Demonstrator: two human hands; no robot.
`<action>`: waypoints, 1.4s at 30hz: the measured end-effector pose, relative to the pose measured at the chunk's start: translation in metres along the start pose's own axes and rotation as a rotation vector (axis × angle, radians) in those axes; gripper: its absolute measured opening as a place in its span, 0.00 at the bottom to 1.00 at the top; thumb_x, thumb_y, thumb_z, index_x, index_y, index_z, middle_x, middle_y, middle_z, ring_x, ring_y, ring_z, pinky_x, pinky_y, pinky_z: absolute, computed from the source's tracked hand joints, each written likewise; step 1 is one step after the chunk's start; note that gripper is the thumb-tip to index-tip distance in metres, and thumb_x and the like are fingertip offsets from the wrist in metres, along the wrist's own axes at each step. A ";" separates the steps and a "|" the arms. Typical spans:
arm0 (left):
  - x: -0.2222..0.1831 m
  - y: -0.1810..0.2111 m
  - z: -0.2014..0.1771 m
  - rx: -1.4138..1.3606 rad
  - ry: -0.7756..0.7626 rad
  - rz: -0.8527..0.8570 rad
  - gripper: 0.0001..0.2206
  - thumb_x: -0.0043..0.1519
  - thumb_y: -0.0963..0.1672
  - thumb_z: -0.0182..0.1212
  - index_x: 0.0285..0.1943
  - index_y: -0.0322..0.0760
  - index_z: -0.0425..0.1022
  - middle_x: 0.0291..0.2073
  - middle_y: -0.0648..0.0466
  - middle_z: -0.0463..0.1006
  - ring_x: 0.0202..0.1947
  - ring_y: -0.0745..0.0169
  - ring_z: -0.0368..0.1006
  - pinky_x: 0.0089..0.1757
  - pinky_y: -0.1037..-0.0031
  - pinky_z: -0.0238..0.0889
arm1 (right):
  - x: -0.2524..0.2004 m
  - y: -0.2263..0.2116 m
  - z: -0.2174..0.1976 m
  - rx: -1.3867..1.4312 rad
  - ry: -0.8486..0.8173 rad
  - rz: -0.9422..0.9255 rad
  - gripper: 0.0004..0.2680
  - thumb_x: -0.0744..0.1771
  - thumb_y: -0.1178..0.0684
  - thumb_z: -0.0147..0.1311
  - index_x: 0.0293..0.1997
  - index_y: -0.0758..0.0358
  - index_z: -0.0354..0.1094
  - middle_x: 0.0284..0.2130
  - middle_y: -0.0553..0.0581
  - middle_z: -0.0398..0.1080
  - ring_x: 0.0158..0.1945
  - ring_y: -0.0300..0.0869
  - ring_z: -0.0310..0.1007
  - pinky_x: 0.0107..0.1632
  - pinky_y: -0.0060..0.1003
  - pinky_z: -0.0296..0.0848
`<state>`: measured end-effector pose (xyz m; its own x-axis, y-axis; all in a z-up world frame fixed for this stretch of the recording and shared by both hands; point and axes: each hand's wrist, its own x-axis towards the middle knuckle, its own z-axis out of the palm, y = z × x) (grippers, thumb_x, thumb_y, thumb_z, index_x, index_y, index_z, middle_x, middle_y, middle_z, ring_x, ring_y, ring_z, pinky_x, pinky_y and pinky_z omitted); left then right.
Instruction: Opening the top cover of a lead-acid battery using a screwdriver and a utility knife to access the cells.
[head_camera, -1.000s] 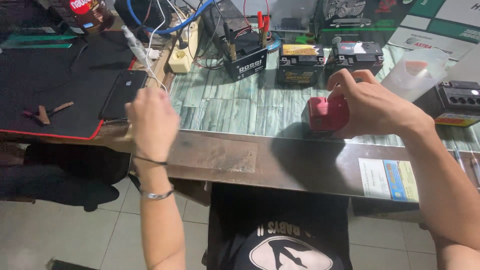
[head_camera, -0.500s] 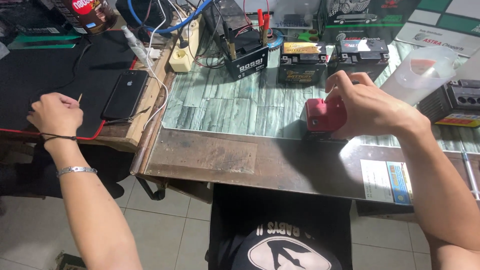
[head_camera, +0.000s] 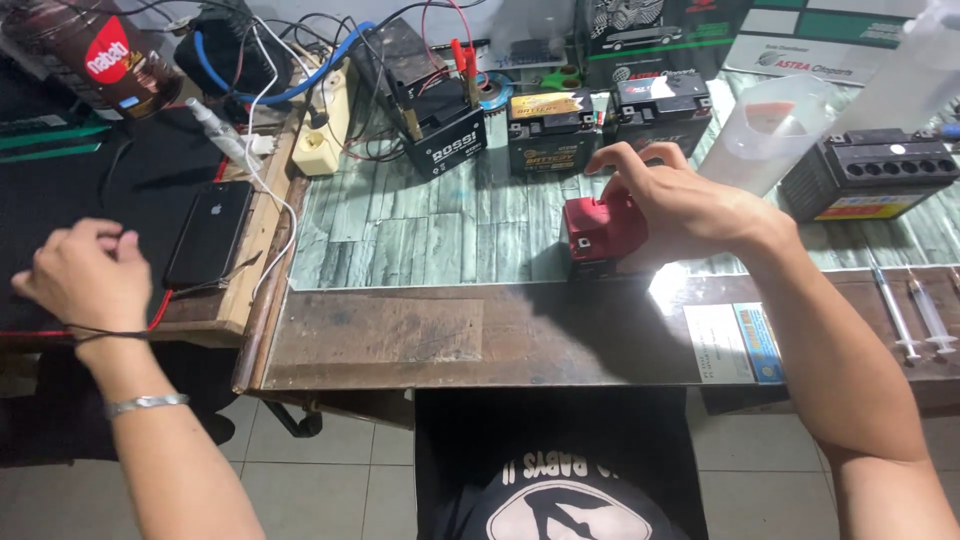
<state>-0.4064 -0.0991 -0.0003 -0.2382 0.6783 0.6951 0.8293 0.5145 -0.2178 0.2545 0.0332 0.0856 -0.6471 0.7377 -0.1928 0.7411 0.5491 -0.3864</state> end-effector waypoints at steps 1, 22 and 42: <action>0.003 0.034 -0.028 -0.004 0.002 0.004 0.06 0.64 0.48 0.74 0.48 0.55 0.85 0.36 0.60 0.83 0.40 0.51 0.78 0.41 0.56 0.56 | -0.001 -0.001 0.000 0.001 0.003 0.005 0.38 0.54 0.53 0.70 0.68 0.50 0.43 0.34 0.53 0.75 0.59 0.50 0.54 0.66 0.42 0.50; -0.004 0.357 -0.180 -1.600 -0.679 0.699 0.49 0.44 0.50 0.84 0.73 0.44 0.57 0.59 0.42 0.70 0.60 0.38 0.69 0.59 0.50 0.58 | 0.030 -0.018 0.023 0.033 0.122 -0.223 0.41 0.53 0.49 0.77 0.65 0.61 0.42 0.37 0.63 0.80 0.46 0.62 0.75 0.67 0.53 0.40; -0.031 0.378 -0.149 -1.735 -0.700 0.545 0.45 0.46 0.49 0.79 0.71 0.38 0.54 0.70 0.45 0.61 0.64 0.46 0.70 0.67 0.56 0.60 | -0.004 0.040 0.007 0.260 0.061 -0.251 0.42 0.56 0.50 0.74 0.74 0.55 0.40 0.58 0.58 0.72 0.62 0.48 0.73 0.62 0.49 0.71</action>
<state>-0.0105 -0.0038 -0.0017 0.4114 0.8414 0.3504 0.2860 -0.4842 0.8269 0.2853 0.0496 0.0641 -0.7853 0.6191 -0.0116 0.4850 0.6034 -0.6330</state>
